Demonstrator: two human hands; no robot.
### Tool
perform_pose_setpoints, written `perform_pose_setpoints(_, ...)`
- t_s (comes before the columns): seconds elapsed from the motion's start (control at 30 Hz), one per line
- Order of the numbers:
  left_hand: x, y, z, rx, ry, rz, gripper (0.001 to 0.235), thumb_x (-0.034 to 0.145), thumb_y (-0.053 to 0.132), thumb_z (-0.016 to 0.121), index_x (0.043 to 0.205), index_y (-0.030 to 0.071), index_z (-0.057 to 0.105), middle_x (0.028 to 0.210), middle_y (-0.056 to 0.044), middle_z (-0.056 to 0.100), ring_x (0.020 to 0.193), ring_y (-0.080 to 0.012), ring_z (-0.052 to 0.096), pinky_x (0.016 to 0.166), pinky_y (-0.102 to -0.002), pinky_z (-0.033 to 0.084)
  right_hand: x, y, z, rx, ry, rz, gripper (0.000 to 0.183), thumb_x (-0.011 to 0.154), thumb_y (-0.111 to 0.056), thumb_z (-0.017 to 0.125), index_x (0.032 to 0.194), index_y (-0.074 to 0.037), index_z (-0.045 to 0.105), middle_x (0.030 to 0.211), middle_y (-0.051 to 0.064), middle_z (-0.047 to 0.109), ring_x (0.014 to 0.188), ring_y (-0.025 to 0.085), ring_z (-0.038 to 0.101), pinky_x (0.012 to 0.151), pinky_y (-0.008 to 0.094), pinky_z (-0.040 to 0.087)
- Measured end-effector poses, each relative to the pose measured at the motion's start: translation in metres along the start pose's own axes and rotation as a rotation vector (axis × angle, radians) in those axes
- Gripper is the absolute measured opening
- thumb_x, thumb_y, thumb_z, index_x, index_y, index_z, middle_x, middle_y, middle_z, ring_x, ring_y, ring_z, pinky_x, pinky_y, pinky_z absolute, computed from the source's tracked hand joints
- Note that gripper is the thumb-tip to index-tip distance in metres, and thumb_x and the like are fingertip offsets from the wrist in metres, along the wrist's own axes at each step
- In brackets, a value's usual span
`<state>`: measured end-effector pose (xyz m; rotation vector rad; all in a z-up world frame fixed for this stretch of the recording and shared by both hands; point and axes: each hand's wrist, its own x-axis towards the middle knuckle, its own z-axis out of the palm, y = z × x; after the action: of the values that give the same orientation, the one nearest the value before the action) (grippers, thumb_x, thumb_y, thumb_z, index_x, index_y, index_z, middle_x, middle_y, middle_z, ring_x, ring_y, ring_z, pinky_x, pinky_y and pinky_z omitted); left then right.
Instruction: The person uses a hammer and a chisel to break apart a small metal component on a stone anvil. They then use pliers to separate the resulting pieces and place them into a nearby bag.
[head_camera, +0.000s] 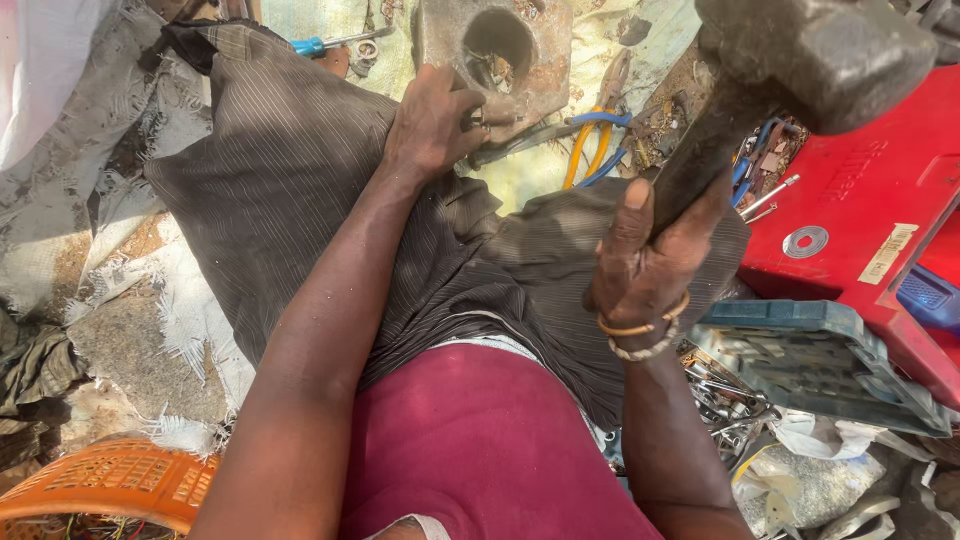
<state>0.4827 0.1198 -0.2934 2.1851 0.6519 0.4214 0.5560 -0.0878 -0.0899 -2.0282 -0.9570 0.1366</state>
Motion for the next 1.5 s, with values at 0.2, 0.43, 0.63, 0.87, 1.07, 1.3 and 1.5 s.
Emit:
perform_pose_setpoints(0.2,0.0,0.01,-0.015,0.057,0.068,0.104,0.032,0.075,0.018,0.092,0.105,0.012,0.08,0.104,-0.006,0.06,0.1,-0.0256,0.056,0.088,-0.041,0.052,-0.019,0.062,0.051,-0.259,-0.384,0.171,0.052,0.114,-0.034,0.056,0.153,-0.005,0.036,0.083,0.002,0.066,0.062,0.01,0.064,0.051,0.026,0.05)
perform_pose_setpoints(0.43,-0.003,0.024,-0.025,0.096,-0.139,-0.035,0.058,0.064,0.043,0.095,0.107,0.01,0.075,0.112,-0.007,0.062,0.109,-0.028,0.055,0.094,-0.043,0.05,-0.046,0.065,0.019,0.438,-0.162,0.735,0.045,0.106,-0.033,0.059,0.14,-0.006,0.048,0.063,-0.001,0.051,0.042,0.007,0.048,0.034,0.025,0.041)
perform_pose_setpoints(0.63,0.005,0.026,-0.016,0.116,-0.209,0.185,0.063,0.077,0.028,0.087,0.137,0.023,0.068,0.146,0.0,0.057,0.12,-0.0244,0.053,0.1,-0.041,0.047,-0.055,0.071,0.014,0.392,-0.181,0.953,0.05,0.099,-0.033,0.062,0.143,-0.013,0.05,0.061,-0.002,0.053,0.04,0.006,0.047,0.033,0.025,0.042)
perform_pose_setpoints(0.87,0.003,0.036,-0.021,0.168,-0.143,0.169,0.076,0.058,0.035,0.091,0.128,0.019,0.069,0.138,-0.012,0.057,0.122,-0.0337,0.051,0.101,-0.047,0.046,-0.055,0.083,0.02,0.397,-0.21,0.914,0.054,0.099,-0.033,0.063,0.147,-0.011,0.049,0.06,-0.001,0.053,0.04,0.006,0.048,0.033,0.025,0.041)
perform_pose_setpoints(1.07,0.012,0.021,-0.007,0.172,-0.165,0.051,0.043,0.081,0.029,0.084,0.122,0.021,0.074,0.123,-0.003,0.067,0.112,-0.0224,0.052,0.094,-0.038,0.044,-0.048,0.067,0.027,0.316,-0.273,0.86,0.062,0.099,-0.032,0.063,0.154,-0.011,0.043,0.06,-0.001,0.052,0.039,0.007,0.048,0.032,0.025,0.041)
perform_pose_setpoints(1.3,0.005,0.012,-0.008,0.076,-0.047,0.001,0.035,0.08,0.028,0.089,0.111,0.014,0.079,0.11,-0.004,0.068,0.104,-0.0217,0.053,0.093,-0.037,0.044,-0.036,0.013,-0.004,0.196,-0.161,0.44,0.069,0.105,-0.031,0.061,0.162,-0.006,0.031,0.073,-0.003,0.057,0.049,0.005,0.051,0.041,0.022,0.046)
perform_pose_setpoints(1.5,0.006,0.008,-0.009,0.015,0.055,0.083,0.037,0.076,0.026,0.091,0.108,0.011,0.08,0.103,-0.006,0.066,0.1,-0.0242,0.053,0.091,-0.038,0.045,-0.023,0.009,0.013,-0.123,0.054,-0.007,0.063,0.118,-0.036,0.057,0.161,-0.005,0.023,0.074,0.002,0.06,0.057,0.012,0.06,0.05,0.028,0.047)
